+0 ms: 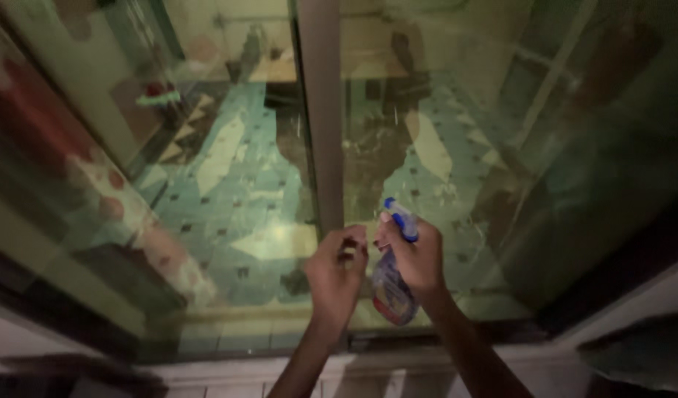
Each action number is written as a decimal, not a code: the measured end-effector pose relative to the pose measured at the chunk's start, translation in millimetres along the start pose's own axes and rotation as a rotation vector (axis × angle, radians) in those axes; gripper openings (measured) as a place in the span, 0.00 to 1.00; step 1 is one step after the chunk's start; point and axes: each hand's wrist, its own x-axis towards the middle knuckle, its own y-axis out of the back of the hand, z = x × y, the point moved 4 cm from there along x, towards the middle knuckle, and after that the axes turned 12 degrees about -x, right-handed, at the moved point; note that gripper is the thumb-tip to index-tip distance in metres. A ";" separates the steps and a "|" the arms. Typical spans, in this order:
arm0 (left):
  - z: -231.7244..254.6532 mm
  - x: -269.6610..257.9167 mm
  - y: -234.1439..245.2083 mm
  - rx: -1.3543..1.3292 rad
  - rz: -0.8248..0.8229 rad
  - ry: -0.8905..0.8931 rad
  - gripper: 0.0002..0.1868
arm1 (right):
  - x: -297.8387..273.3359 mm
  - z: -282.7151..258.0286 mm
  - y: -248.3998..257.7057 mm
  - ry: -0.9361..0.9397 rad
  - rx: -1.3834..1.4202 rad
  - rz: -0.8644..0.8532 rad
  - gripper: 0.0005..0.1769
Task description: The person sprays a glass door with a cleaning solution and wipes it with a cloth. The person repeats the spray and wipe cycle multiple times across the surface of the glass door.
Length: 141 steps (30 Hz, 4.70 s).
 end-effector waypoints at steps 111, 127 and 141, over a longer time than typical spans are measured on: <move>257.5 -34.6 -586.3 0.069 -0.438 -0.549 0.30 | 107.2 -197.1 615.4 0.500 -0.042 0.525 0.24; 206.7 -75.1 -567.3 0.145 -0.190 -0.358 0.33 | 67.0 -147.3 579.1 0.418 0.109 0.404 0.26; 187.7 -92.2 -455.6 0.132 0.088 -0.190 0.30 | 49.0 -141.1 445.0 0.438 0.176 0.112 0.25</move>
